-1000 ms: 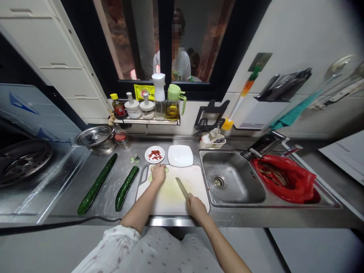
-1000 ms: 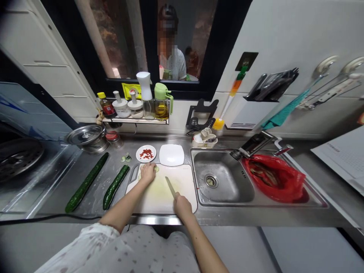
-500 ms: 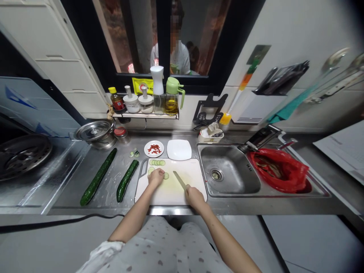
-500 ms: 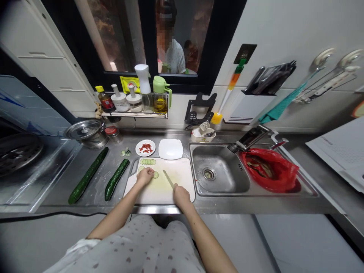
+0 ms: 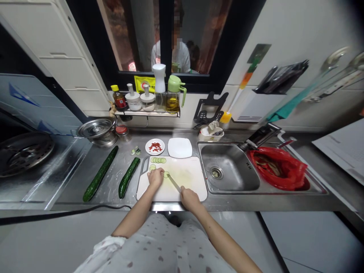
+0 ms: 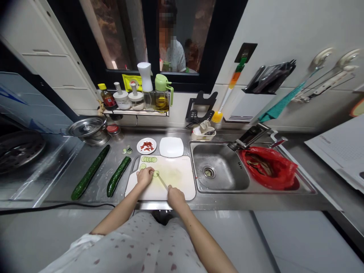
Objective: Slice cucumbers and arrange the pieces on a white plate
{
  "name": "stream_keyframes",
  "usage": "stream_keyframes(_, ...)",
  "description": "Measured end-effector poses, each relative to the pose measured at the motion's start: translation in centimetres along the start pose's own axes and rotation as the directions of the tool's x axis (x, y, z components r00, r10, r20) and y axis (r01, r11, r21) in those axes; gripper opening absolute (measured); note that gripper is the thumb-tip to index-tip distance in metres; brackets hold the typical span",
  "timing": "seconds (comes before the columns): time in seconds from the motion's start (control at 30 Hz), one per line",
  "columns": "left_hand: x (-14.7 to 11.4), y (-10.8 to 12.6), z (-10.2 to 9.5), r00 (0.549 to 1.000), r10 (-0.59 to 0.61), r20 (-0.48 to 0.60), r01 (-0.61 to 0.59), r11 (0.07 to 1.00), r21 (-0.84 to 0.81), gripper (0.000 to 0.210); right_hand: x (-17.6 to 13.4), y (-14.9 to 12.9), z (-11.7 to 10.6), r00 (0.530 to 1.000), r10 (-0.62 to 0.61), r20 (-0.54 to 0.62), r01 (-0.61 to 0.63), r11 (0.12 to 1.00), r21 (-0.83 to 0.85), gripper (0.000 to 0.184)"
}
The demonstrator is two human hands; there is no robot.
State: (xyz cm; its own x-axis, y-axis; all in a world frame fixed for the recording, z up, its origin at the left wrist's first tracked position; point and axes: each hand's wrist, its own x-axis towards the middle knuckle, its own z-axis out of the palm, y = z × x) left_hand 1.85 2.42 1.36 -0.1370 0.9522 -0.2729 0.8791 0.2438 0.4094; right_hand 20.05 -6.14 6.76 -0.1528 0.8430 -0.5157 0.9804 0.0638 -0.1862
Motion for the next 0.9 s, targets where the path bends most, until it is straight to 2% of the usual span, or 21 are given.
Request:
stream_keyframes(0.47, -0.1, -0.1, 0.0, 1.000, 0.009, 0.003, -0.009, 1.000, 0.000, 0.030, 0.3, -0.4, 0.3, 0.999, 0.001, 0.052, -0.001, 1.000, -0.003, 0.032)
stream_keyframes(0.9, 0.1, -0.1, 0.1, 1.000, -0.019, 0.012, 0.019, 1.000, -0.017, 0.028, 0.9, -0.4, -0.6, 0.996, -0.031, 0.087, 0.031, 1.000, 0.004, 0.029)
